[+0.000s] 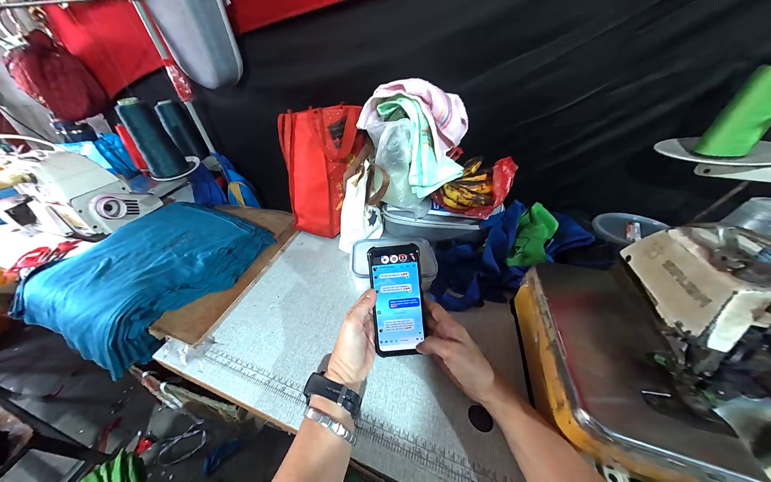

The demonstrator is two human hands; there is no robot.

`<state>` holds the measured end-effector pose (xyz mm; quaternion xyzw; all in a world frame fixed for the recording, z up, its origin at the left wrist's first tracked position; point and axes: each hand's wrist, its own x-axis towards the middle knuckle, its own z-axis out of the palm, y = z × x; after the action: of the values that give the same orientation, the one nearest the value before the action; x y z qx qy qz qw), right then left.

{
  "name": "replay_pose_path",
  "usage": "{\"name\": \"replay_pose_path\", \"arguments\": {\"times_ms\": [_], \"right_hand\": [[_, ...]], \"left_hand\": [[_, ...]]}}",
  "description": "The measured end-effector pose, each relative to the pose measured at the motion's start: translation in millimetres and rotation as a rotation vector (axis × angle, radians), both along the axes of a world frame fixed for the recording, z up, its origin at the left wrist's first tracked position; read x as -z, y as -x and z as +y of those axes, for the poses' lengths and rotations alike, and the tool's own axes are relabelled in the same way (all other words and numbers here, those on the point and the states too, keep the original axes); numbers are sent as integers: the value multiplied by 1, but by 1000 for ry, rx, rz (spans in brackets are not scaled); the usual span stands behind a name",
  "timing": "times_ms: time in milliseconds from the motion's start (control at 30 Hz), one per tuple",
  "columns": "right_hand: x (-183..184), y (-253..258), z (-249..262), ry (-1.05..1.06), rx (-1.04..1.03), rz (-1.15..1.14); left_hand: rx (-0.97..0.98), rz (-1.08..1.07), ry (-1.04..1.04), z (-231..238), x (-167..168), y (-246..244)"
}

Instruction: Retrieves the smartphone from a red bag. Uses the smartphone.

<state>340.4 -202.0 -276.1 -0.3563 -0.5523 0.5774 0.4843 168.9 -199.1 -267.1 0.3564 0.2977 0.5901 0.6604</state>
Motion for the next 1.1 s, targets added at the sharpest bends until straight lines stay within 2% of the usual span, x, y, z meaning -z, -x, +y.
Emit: {"name": "replay_pose_path", "arguments": {"times_ms": [1100], "right_hand": [[2, 0, 0, -30, -9, -12]], "left_hand": [[-12, -7, 5, 0, 2, -1]]}}
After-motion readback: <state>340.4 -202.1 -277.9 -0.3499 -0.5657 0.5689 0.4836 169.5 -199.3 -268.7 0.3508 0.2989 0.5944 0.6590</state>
